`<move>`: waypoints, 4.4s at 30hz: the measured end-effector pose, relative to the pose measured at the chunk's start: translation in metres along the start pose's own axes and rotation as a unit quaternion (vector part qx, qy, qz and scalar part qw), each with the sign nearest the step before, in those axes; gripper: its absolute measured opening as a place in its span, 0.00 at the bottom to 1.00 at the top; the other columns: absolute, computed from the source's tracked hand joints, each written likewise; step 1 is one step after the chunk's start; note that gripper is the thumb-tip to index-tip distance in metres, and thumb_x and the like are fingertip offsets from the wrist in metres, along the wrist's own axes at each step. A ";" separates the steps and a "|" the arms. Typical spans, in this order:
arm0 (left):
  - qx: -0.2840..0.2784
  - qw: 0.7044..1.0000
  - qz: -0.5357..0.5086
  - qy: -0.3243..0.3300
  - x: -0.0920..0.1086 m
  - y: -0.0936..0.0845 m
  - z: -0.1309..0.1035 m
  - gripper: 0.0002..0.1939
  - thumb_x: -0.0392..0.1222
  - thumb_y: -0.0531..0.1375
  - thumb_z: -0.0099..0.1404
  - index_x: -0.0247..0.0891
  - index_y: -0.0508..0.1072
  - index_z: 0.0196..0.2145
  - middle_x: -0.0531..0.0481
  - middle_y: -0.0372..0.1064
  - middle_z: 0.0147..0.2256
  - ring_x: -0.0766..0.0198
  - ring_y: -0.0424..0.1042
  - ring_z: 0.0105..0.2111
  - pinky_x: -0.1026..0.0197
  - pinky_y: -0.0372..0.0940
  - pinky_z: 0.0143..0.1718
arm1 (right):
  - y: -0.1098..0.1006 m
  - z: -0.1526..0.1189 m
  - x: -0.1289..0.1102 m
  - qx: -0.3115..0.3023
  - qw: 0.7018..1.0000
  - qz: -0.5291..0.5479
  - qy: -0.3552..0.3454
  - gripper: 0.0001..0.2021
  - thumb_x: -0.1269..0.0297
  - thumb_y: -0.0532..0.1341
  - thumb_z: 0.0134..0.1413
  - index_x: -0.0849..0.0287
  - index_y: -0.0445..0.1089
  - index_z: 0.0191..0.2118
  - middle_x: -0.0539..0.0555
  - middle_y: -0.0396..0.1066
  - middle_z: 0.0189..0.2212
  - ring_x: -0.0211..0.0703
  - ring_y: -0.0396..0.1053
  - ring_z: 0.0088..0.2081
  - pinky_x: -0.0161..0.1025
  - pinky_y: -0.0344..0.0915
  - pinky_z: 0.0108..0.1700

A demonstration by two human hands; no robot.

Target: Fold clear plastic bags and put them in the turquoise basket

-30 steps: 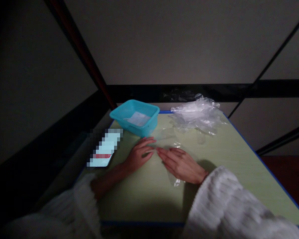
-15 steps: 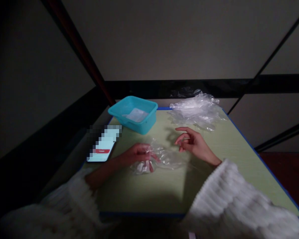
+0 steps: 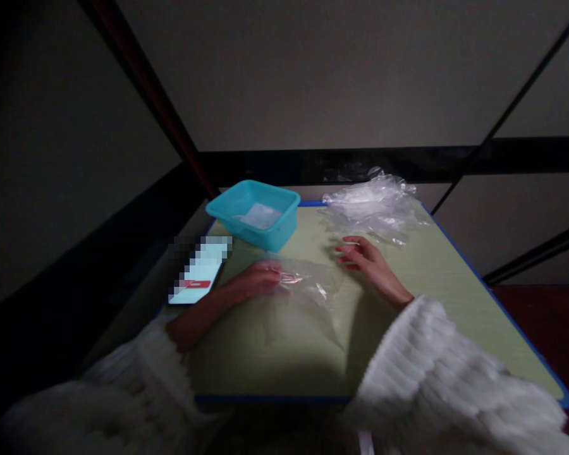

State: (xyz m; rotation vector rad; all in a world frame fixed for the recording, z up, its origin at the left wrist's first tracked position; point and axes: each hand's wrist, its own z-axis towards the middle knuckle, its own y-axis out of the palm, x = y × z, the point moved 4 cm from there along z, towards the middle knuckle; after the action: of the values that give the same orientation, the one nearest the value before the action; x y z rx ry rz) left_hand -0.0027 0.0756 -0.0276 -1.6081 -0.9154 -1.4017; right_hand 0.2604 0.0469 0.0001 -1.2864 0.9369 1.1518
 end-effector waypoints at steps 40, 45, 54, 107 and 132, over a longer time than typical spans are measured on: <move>-0.038 0.991 0.113 0.056 0.004 -0.002 0.005 0.20 0.34 0.64 0.46 0.34 0.73 0.40 0.46 0.74 0.38 0.61 0.73 0.35 0.63 0.67 0.36 | 0.076 -0.042 -0.030 -0.301 0.873 -0.241 -0.297 0.17 0.65 0.54 0.61 0.58 0.64 0.55 0.60 0.66 0.54 0.44 0.64 0.54 0.46 0.63 0.55; 0.041 0.945 0.291 0.141 0.013 -0.006 0.002 0.15 0.29 0.58 0.51 0.35 0.75 0.38 0.48 0.74 0.33 0.61 0.72 0.34 0.63 0.66 0.36 | 0.096 -0.055 -0.025 -0.380 0.804 -0.295 -0.349 0.24 0.61 0.55 0.61 0.63 0.56 0.61 0.62 0.58 0.60 0.45 0.50 0.63 0.47 0.51 0.63; 0.191 0.748 0.545 0.327 0.031 -0.010 -0.017 0.09 0.34 0.53 0.65 0.35 0.73 0.34 0.46 0.73 0.34 0.61 0.72 0.36 0.61 0.66 0.40 | 0.103 -0.061 -0.021 -0.394 0.785 -0.313 -0.360 0.29 0.56 0.53 0.61 0.67 0.52 0.63 0.65 0.52 0.62 0.48 0.44 0.65 0.49 0.44 0.65; -0.148 0.721 0.555 0.388 0.027 0.093 -0.069 0.07 0.41 0.55 0.63 0.36 0.67 0.28 0.50 0.67 0.32 0.65 0.67 0.31 0.61 0.63 0.35 | 0.053 -0.009 0.000 -0.177 0.983 -0.023 -0.049 0.13 0.62 0.61 0.48 0.54 0.52 0.30 0.46 0.63 0.26 0.39 0.68 0.31 0.38 0.65 0.32; -0.192 0.723 0.531 0.398 0.028 0.093 -0.065 0.12 0.38 0.54 0.65 0.35 0.68 0.46 0.44 0.69 0.46 0.59 0.66 0.44 0.57 0.60 0.46 | 0.003 -0.006 -0.025 0.013 0.892 -0.380 -0.247 0.12 0.68 0.54 0.52 0.57 0.65 0.44 0.58 0.70 0.42 0.55 0.66 0.47 0.55 0.54 0.52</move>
State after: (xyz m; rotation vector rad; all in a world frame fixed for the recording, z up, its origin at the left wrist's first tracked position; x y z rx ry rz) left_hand 0.0578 -0.0219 -0.0054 -1.1741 0.7898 -1.1831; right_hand 0.2525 0.0383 0.0229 -1.0975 0.0349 0.7617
